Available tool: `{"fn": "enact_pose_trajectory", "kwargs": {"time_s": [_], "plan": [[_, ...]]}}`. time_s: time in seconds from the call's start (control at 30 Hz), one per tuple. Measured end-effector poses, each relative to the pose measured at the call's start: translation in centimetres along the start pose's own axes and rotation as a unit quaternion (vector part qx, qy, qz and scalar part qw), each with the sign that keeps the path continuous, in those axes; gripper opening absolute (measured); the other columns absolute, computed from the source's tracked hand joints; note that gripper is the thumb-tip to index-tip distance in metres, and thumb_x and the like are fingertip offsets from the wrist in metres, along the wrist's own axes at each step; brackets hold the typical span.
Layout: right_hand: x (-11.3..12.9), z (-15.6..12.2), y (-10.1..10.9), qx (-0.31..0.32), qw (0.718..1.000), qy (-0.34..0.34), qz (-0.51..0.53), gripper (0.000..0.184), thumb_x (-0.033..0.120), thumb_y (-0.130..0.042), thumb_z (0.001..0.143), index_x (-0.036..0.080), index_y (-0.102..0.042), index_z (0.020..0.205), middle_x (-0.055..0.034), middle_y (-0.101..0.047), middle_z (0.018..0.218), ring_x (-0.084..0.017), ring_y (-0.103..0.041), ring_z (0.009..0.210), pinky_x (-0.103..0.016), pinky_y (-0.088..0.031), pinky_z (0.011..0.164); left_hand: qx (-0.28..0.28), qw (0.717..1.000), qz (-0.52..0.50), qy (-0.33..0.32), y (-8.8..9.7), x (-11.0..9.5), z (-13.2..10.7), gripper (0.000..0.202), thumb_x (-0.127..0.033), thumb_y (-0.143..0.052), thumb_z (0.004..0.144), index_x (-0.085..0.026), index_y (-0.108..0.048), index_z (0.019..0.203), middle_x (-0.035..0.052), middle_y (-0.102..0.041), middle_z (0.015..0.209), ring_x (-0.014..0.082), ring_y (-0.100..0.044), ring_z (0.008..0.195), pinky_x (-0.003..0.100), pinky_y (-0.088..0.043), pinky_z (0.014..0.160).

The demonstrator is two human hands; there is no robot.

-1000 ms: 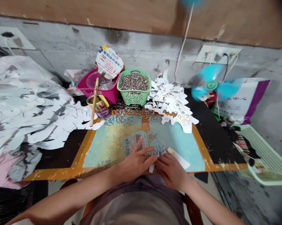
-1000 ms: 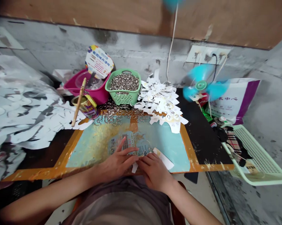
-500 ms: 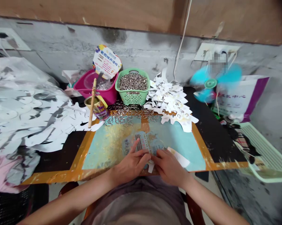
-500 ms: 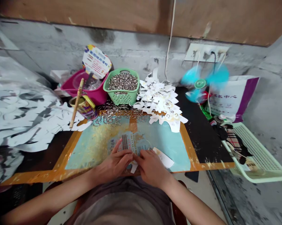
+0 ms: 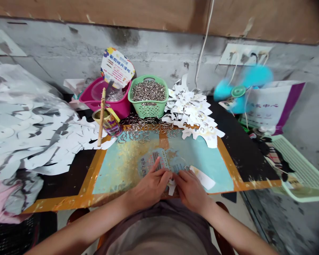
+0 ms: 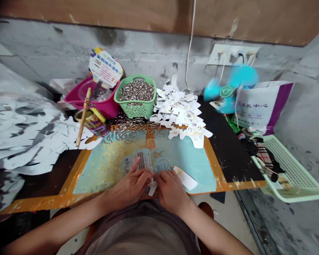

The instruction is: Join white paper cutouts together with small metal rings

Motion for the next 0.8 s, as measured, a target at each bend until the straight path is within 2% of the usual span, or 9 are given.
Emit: {"fn": "enact_pose_trajectory", "kwargs": {"time_s": [0.23, 0.37, 0.5, 0.6, 0.67, 0.8], "plan": [[-0.3, -0.7, 0.0, -0.023, 1.0, 0.002, 0.017, 0.039, 0.011, -0.047, 0.09, 0.014, -0.058, 0.128, -0.0096, -0.058, 0.092, -0.026, -0.051, 0.084, -0.038, -0.039, 0.077, 0.009, 1.0, 0.0, 0.01, 0.0, -0.1, 0.2, 0.027, 0.002, -0.04, 0.083, -0.016, -0.048, 0.103, 0.0045, -0.062, 0.09, 0.0184, -0.062, 0.086, 0.061, -0.025, 0.119], [-0.3, -1.2, 0.4, -0.015, 0.998, 0.01, 0.059, 0.043, 0.009, -0.044, 0.091, 0.015, -0.051, 0.133, -0.0107, -0.061, 0.098, -0.026, -0.052, 0.089, -0.04, -0.041, 0.081, 0.029, 0.999, -0.012, 0.018, 0.4, -0.2, 0.6, 0.031, -0.002, -0.045, 0.081, -0.012, -0.05, 0.109, 0.0093, -0.065, 0.097, 0.0224, -0.062, 0.103, 0.059, -0.018, 0.122], [-0.5, -1.5, 0.6, -0.005, 0.996, 0.011, 0.093, 0.034, 0.009, -0.044, 0.092, 0.016, -0.053, 0.123, -0.0109, -0.062, 0.101, -0.026, -0.052, 0.091, -0.039, -0.041, 0.081, 0.039, 0.998, -0.031, 0.023, 0.7, -0.1, 0.7, 0.033, -0.012, -0.054, 0.081, -0.012, -0.054, 0.114, 0.0116, -0.068, 0.104, 0.0264, -0.055, 0.124, 0.06, -0.006, 0.124], [-0.2, -1.6, 0.4, 0.013, 0.997, 0.026, 0.075, 0.033, 0.008, -0.046, 0.088, 0.016, -0.057, 0.118, -0.0099, -0.062, 0.099, -0.026, -0.05, 0.092, -0.04, -0.039, 0.083, 0.033, 0.999, -0.004, -0.006, 0.5, -0.6, 0.4, 0.015, -0.013, -0.052, 0.09, -0.017, -0.062, 0.101, 0.0063, -0.071, 0.091, 0.024, -0.054, 0.127, 0.058, -0.002, 0.124], [0.2, -1.8, 0.4, 0.021, 0.998, 0.038, 0.051, 0.031, 0.009, -0.05, 0.085, 0.017, -0.06, 0.114, -0.0095, -0.063, 0.101, -0.026, -0.05, 0.093, -0.041, -0.038, 0.084, 0.033, 0.999, 0.02, -0.029, 0.0, -1.0, 0.0, 0.012, -0.015, -0.053, 0.094, -0.018, -0.064, 0.092, 0.0038, -0.07, 0.083, 0.0234, -0.054, 0.127, 0.058, -0.001, 0.124], [1.1, -2.0, 0.4, 0.027, 0.999, 0.043, -0.008, 0.028, 0.015, -0.056, 0.082, 0.018, -0.062, 0.109, -0.0095, -0.065, 0.111, -0.027, -0.05, 0.094, -0.046, -0.034, 0.085, 0.038, 0.996, 0.072, -0.035, -1.0, -1.6, -0.9, 0.013, -0.021, -0.056, 0.095, -0.016, -0.068, 0.099, 0.0055, -0.07, 0.091, 0.0245, -0.051, 0.127, 0.059, 0.0, 0.124]]}}
Point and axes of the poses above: each hand's wrist, its own z-axis towards the middle knuckle, its own y-axis out of the back of the hand, x = y × z, the point moved 10 cm from there along z, towards the middle knuckle
